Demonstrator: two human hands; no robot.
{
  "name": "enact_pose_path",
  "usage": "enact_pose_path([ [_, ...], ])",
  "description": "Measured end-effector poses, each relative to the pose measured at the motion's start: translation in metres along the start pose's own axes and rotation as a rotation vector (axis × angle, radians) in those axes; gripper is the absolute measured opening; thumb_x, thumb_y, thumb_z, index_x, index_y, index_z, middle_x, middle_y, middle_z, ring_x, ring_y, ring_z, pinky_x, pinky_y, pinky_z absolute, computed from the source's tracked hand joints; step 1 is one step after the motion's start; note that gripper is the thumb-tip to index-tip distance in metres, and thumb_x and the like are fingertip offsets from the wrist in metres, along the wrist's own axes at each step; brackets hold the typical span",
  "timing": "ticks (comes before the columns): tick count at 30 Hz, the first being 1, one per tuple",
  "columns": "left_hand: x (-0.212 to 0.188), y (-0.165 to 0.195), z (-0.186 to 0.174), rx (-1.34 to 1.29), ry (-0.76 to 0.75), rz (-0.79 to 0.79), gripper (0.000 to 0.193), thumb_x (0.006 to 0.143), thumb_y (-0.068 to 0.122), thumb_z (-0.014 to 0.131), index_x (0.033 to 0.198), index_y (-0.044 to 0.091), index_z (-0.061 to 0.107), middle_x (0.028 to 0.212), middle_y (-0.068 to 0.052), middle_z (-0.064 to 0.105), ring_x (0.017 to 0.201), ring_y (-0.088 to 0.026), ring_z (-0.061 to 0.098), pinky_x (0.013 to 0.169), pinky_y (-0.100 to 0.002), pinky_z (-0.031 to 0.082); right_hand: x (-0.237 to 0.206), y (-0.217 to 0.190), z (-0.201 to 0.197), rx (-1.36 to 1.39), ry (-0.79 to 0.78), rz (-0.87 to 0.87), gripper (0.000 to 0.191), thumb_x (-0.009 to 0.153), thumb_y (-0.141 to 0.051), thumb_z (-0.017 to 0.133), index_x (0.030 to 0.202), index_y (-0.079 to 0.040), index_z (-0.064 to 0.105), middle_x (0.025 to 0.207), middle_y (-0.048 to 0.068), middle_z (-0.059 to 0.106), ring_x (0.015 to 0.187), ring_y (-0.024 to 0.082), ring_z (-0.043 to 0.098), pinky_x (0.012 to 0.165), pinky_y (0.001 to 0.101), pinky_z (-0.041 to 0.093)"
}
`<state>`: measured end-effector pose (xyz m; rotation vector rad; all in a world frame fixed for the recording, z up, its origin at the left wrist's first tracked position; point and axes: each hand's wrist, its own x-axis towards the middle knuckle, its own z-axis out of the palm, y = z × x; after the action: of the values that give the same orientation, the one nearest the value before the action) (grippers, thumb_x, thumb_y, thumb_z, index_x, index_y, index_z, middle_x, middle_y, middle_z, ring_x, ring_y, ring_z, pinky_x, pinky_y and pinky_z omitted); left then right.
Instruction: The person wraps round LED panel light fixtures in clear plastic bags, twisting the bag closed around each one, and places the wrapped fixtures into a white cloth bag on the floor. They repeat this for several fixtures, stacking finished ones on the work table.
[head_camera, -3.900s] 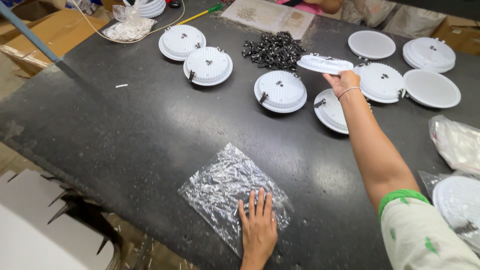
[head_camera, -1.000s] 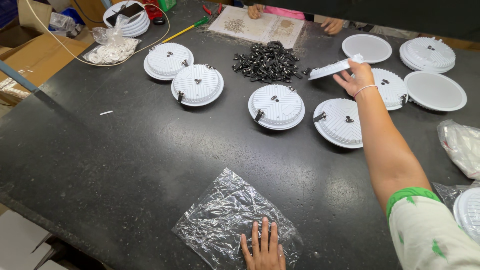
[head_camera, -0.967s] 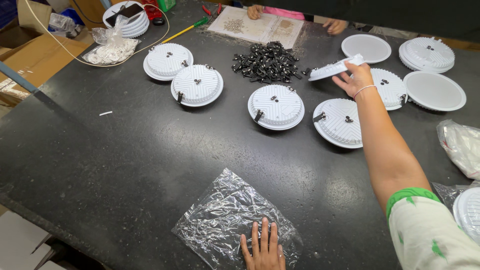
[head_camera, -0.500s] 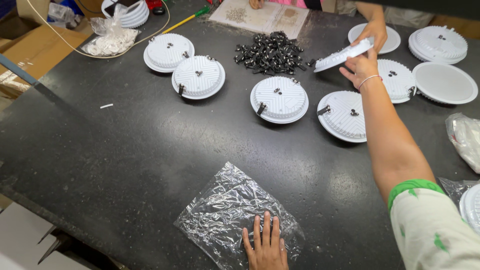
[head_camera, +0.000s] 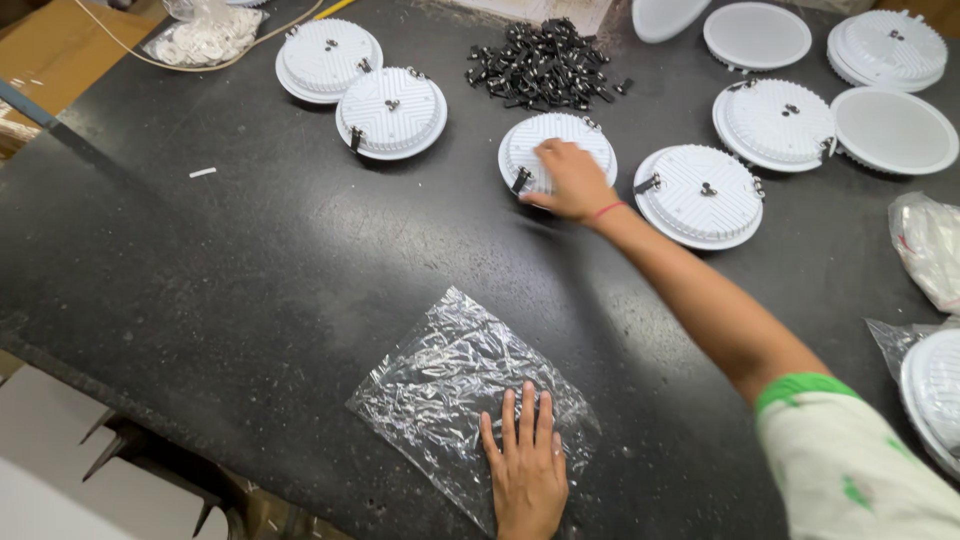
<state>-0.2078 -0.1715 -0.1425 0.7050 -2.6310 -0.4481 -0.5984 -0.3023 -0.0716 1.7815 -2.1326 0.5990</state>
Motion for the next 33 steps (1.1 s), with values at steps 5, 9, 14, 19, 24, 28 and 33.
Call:
enact_pose_path([
  [5,-0.002,0.004,-0.008,-0.003,0.001,0.009,0.056,0.099,0.026,0.050,0.151,0.007,0.043,0.161,-0.014,0.034,0.150,-0.034,0.026,0.119,-0.060,0.010,0.008,-0.040,0.030,-0.214,0.003,0.047,0.048,0.072,-0.021,0.085,0.108,-0.001,0.061,0.108,0.015,0.058,0.104,0.033,0.059,0.085,0.0447,0.050],
  [9,-0.003,0.006,-0.013,-0.038,0.004,0.014,0.057,0.098,0.026,0.053,0.150,0.006,0.044,0.162,-0.015,0.034,0.150,-0.035,0.026,0.119,-0.062,0.010,-0.003,-0.050,0.014,-0.127,0.047,0.054,0.042,0.072,-0.015,0.083,0.104,-0.001,0.059,0.108,0.016,0.056,0.104,0.035,0.058,0.087,0.0452,0.051],
  [14,-0.004,0.006,-0.023,-0.194,-0.105,-0.024,0.055,0.098,0.018,0.055,0.150,0.006,0.044,0.160,-0.018,0.033,0.146,-0.043,0.027,0.117,-0.066,0.013,-0.053,-0.049,-0.091,0.061,0.262,-0.092,0.048,0.077,-0.007,0.079,0.122,0.003,0.065,0.112,0.019,0.062,0.106,0.039,0.059,0.094,0.0477,0.050],
  [19,0.009,0.004,-0.019,-0.316,-0.080,0.069,0.062,0.088,-0.005,0.047,0.149,0.003,0.049,0.159,-0.022,0.042,0.148,-0.043,0.036,0.122,-0.057,0.022,-0.169,-0.055,-0.234,1.063,0.025,0.666,0.032,0.098,-0.023,0.075,0.121,-0.002,0.068,0.101,-0.003,0.068,0.083,0.004,0.057,0.070,0.0188,0.045],
  [24,0.010,0.008,-0.004,-0.475,-0.058,0.164,0.064,0.084,-0.005,0.046,0.148,0.002,0.049,0.154,-0.025,0.049,0.144,-0.041,0.045,0.123,-0.047,0.032,-0.307,-0.098,-0.301,1.170,0.078,1.102,0.031,0.100,-0.026,0.073,0.118,-0.003,0.068,0.093,-0.003,0.065,0.066,0.001,0.046,0.046,0.0179,0.028],
  [28,0.003,0.013,0.002,-0.567,-0.192,0.093,0.052,0.095,0.003,0.048,0.148,0.003,0.049,0.152,-0.025,0.048,0.143,-0.040,0.043,0.119,-0.045,0.034,-0.388,-0.143,-0.312,1.232,0.225,1.132,0.034,0.093,-0.015,0.067,0.124,0.000,0.064,0.105,0.000,0.073,0.094,0.008,0.069,0.083,0.0217,0.057],
  [33,-0.002,0.023,0.000,-0.547,-0.203,0.081,0.048,0.098,0.008,0.051,0.146,0.005,0.051,0.152,-0.024,0.049,0.144,-0.040,0.044,0.119,-0.046,0.034,-0.437,-0.194,-0.314,0.806,0.155,0.869,0.037,0.097,-0.001,0.069,0.134,0.000,0.064,0.125,0.006,0.065,0.113,0.013,0.062,0.098,0.0266,0.052],
])
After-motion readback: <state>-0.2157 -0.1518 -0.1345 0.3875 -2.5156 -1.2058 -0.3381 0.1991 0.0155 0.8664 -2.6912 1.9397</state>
